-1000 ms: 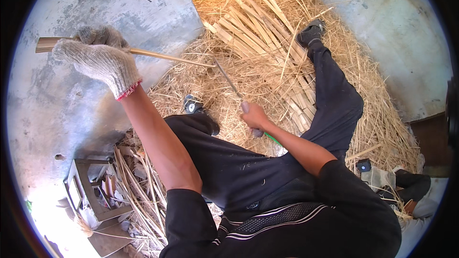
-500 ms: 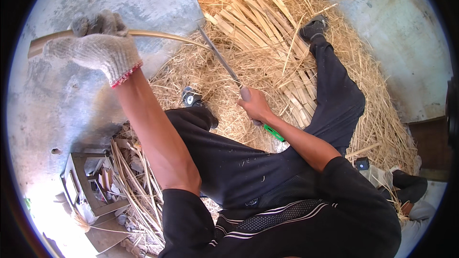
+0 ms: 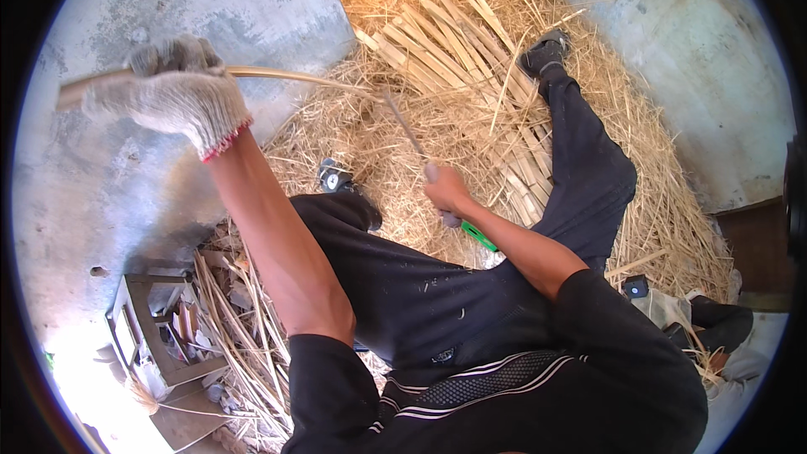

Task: The person sits on a straw-covered floor and uses a green utility knife to split a long bamboo pole into thin strips. They hold the pole with a gloved left hand and carefully shave the material with the right hand, occasionally using a larger knife to assist in splitting the bamboo.

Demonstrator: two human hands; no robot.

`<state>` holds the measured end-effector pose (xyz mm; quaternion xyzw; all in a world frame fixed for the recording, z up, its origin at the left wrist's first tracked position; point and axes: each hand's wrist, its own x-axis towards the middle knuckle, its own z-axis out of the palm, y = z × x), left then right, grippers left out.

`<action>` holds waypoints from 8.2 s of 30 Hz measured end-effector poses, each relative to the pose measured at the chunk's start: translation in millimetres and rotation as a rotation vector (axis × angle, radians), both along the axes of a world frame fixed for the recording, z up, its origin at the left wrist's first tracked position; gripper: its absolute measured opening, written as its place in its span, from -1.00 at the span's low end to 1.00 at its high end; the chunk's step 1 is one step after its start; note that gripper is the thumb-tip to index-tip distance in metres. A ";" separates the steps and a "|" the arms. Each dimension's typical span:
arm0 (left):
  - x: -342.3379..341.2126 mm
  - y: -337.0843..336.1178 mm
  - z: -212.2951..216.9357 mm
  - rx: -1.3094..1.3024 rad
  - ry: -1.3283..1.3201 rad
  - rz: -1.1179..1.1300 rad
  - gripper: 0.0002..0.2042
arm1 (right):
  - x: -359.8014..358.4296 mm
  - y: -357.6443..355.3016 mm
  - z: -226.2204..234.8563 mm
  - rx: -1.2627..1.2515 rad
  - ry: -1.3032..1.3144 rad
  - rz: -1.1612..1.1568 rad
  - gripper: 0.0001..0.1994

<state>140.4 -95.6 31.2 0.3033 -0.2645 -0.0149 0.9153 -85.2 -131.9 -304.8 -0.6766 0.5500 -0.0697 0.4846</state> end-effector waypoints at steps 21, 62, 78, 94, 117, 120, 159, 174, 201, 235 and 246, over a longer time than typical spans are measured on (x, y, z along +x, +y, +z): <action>4.3 20.9 -3.2 0.142 -0.114 0.084 -0.29 | -24.6 -36.3 58.7 0.861 -1.085 -0.466 -0.94; 5.3 16.1 -6.6 0.122 -0.192 -0.108 -0.25 | -46.1 -10.7 83.2 -0.052 -0.294 -0.129 -0.63; 9.0 14.4 -12.6 0.134 -0.123 -0.052 -0.24 | -132.3 -75.2 326.8 -0.110 1.124 0.923 -0.82; 3.5 32.4 -1.5 0.192 -0.206 0.065 -0.47 | -79.4 -33.8 232.0 -0.019 -0.217 0.154 -0.50; -0.5 10.8 -1.8 0.044 0.042 0.206 -0.50 | 15.4 -3.7 65.7 -0.302 -0.249 -0.038 -0.69; -20.9 6.0 9.4 0.170 0.175 0.211 -0.46 | 16.2 3.2 35.5 -0.007 -0.236 -0.126 -0.71; -30.3 17.4 -27.7 0.181 -0.288 -0.125 -0.28 | -10.5 51.2 137.1 -0.161 -0.228 0.118 -0.76; -9.9 26.8 -32.8 0.048 -0.519 -0.846 -0.30 | -31.8 26.9 86.0 -0.198 -0.084 0.131 -0.82; -8.3 15.9 -34.2 -0.034 -0.568 -1.125 -0.32 | -21.6 62.6 199.1 -0.293 -0.384 0.214 -0.75; -8.6 19.3 -31.8 -0.010 -0.508 -0.897 -0.33 | -7.3 14.7 -22.8 0.191 -0.018 -0.229 -0.85; -26.2 19.5 -26.6 0.213 -0.317 -0.346 -0.30 | -15.2 11.9 -15.8 0.163 0.045 0.170 -0.67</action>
